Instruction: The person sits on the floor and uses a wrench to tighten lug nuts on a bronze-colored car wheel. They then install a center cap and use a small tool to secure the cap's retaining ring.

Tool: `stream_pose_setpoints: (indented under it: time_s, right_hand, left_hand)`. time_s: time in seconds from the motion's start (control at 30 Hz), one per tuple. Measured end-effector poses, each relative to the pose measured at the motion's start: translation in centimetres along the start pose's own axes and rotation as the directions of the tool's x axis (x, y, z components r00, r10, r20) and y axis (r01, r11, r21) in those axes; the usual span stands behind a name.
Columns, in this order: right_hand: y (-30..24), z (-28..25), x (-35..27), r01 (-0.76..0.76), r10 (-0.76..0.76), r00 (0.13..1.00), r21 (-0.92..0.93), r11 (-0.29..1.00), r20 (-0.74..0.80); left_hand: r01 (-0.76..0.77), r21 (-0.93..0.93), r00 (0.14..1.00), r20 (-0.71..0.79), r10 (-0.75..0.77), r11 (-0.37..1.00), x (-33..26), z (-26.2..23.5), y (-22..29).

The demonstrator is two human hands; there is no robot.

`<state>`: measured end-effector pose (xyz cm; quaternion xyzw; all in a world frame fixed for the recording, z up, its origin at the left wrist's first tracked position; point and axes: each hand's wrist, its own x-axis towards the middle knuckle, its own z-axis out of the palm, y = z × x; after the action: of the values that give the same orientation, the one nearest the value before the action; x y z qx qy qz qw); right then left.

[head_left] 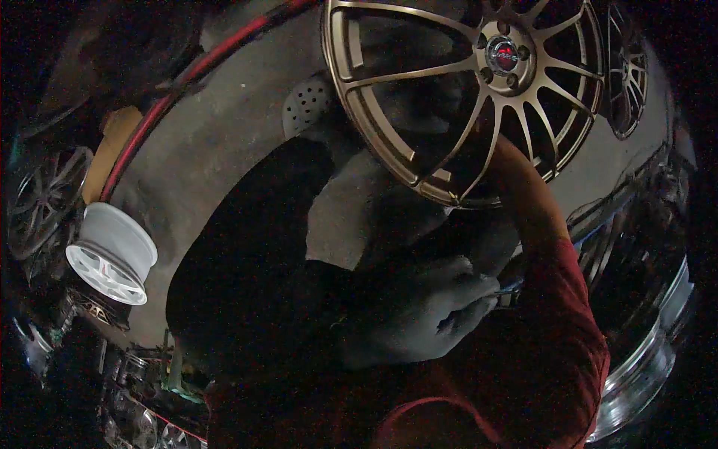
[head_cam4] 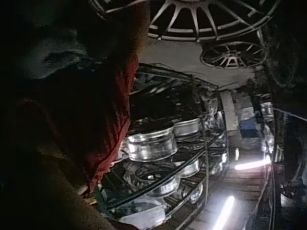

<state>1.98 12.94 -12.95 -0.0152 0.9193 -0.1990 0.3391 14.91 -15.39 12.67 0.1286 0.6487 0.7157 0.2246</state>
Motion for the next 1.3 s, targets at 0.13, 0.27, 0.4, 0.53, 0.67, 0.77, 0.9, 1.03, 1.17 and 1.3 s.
stream_pose_setpoints:
  time_s: [0.13,0.27,0.4,0.53,0.67,0.77,0.9,1.03,1.17,1.3]
  right_hand:
    - [0.2,0.1,0.2,0.006,-0.006,1.0,0.0,1.0,0.001]
    - [0.1,0.6,0.6,0.011,-0.011,1.0,0.001,1.0,0.001]
    - [0.1,0.6,0.5,0.016,-0.016,1.0,-0.002,1.0,-0.004]
    - [0.4,0.2,-0.2,0.024,-0.025,1.0,-0.011,1.0,-0.013]
    - [0.5,-0.2,-0.7,0.039,-0.039,0.999,-0.025,0.999,-0.013]
    - [0.4,0.1,-0.6,0.051,-0.052,0.998,-0.032,0.998,-0.021]
    - [0.4,0.3,-0.3,0.079,-0.08,0.996,-0.039,0.996,-0.036]
    - [0.4,0.3,0.0,0.115,-0.117,0.992,-0.039,0.993,-0.047]
    - [0.3,0.8,0.0,0.173,-0.174,0.984,-0.034,0.984,-0.047]
    - [0.8,0.9,-1.2,0.184,-0.185,0.981,-0.019,0.983,-0.055]
  left_hand:
    - [-0.034,-0.002,0.999,-0.038,0.034,0.999,0.0,0.6,-0.8]
    - [0.002,0.01,1.0,0.01,-0.002,1.0,0.2,0.3,-0.5]
    - [-0.01,-0.01,1.0,-0.004,0.01,1.0,0.2,0.2,-0.5]
    - [0.074,-0.008,0.997,0.037,-0.074,0.997,0.2,0.1,0.5]
    - [-0.022,-0.063,1.0,0.006,0.022,0.998,0.6,0.5,0.2]
    - [-0.025,-0.094,0.999,-0.027,0.022,0.995,0.9,0.5,0.1]
    - [0.076,-0.025,0.994,-0.071,-0.078,0.997,1.3,-1.8,1.0]
    - [0.176,-0.058,0.968,-0.173,-0.184,0.983,1.7,-3.3,1.5]
    - [0.234,-0.001,0.937,-0.266,-0.226,0.972,1.1,-4.2,0.2]
    - [0.341,0.023,0.896,-0.31,-0.318,0.94,1.5,-5.5,0.2]
